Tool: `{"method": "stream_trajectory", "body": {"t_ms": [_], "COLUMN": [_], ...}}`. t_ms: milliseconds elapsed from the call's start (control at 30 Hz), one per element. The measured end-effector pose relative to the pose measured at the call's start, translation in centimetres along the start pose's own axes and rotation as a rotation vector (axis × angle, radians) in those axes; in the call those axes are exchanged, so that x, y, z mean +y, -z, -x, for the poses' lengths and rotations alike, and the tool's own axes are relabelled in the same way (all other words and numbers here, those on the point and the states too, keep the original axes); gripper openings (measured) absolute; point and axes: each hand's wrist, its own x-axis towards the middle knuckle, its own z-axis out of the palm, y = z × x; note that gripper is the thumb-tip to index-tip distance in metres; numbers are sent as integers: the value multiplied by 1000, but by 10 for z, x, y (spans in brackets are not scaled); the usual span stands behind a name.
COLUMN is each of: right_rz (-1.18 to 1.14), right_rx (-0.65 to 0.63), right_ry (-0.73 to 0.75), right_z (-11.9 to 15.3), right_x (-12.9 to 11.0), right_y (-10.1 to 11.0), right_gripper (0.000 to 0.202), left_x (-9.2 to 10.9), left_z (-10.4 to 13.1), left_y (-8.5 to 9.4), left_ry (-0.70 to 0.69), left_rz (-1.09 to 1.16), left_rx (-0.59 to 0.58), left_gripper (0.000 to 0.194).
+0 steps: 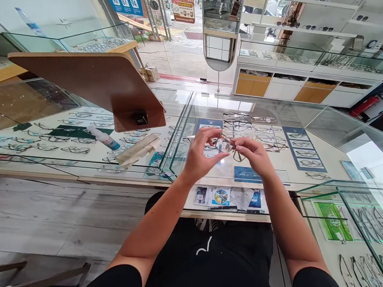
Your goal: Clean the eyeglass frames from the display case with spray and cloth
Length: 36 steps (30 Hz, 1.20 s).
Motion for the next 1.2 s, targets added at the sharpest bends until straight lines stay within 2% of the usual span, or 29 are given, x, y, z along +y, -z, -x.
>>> {"method": "stream_trajectory", "body": {"t_ms": [133,300,367,400,467,500,533,633,733,800,1000,1200], "right_rz": [-115,-165,-152,-126,-15,65,150,369,512,584,647,635], "right_rx": [-22,22,84,132,246,302,351,423,426,418,371,323], "right_ry": [-60,-84,-69,-49,24,76,133,275,358,390,428,370], "right_z": [-2,-4,-4,-4,-3,-2,0,4,8,9,12,15], "right_x": [1,5,8,9,11,11,11,10,12,14,17,11], "right_y": [0,-1,-2,-3,-8,-11,-14,-28,-40,-46,-49,-52], "right_gripper": [28,27,27,28,26,25,22,16,12,12,18,19], "left_x": [-2,2,6,8,14,17,19,21,17,13,8,9], "left_z": [1,1,1,1,2,3,5,9,12,13,13,9], "left_y": [-1,-5,-6,-6,-8,-10,-12,-21,-30,-34,-35,-33], "left_ry": [52,70,38,21,14,38,86,323,550,644,736,742], "left_rz": [68,94,13,-46,-131,-132,-101,97,286,368,433,431], "left_rx": [-37,-45,50,127,235,236,201,47,42,76,143,161], "left_gripper": [69,70,72,66,39,26,22,28,36,40,47,47]}}
